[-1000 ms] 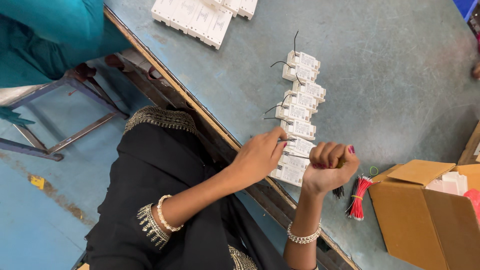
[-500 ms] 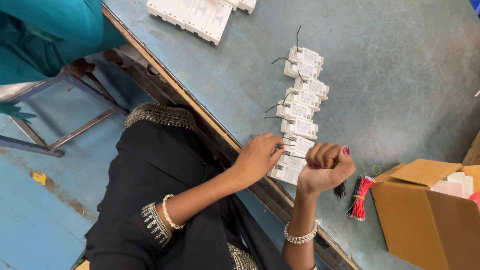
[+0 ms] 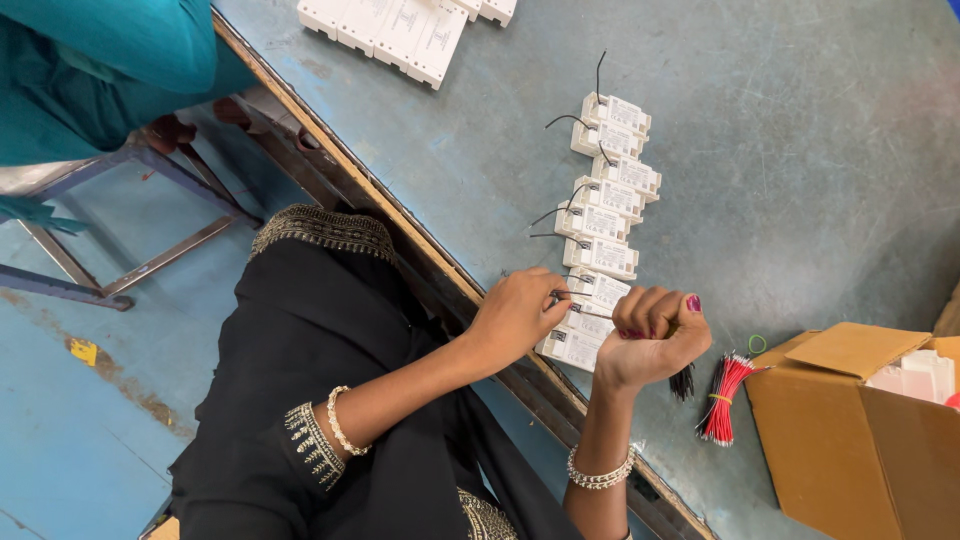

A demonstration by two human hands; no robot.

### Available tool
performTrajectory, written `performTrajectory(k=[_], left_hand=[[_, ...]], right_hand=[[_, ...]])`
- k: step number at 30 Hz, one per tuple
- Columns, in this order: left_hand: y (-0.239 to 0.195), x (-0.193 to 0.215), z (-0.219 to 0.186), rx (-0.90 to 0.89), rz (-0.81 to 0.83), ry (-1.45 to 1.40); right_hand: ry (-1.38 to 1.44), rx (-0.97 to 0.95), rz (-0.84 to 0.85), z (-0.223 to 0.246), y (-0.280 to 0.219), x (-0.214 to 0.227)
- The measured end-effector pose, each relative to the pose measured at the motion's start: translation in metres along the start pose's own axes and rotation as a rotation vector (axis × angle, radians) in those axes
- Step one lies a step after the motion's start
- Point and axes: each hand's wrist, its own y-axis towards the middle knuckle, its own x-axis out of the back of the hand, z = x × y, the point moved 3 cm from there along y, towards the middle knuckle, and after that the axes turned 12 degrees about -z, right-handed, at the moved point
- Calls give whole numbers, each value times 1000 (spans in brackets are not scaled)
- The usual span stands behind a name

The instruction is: The person uses a screwdriver to attach red and black wires to a row of white electrical components on a table. They repeatedly insert wire ends into terminals and tighten screws, then move the wired components aside and bring new ones into place to continue the process.

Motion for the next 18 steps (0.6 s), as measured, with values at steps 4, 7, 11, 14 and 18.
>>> performTrajectory(k=[4,7,11,14,18], left_hand=[[0,-2,0,-29,-23,19],[0,-3,2,-19,-29,39],[1,-5,2,-16,-21,43],[1,-5,2,-13,-20,52],[1,-6,2,21,-12,74]], right_hand=[[-2,-2,11,0,1,1],[5,-8,4,0,1,3],[4,-23,8,0,1,4],[18,-31,0,0,3,3],[20,-11,-16,0,4,3]])
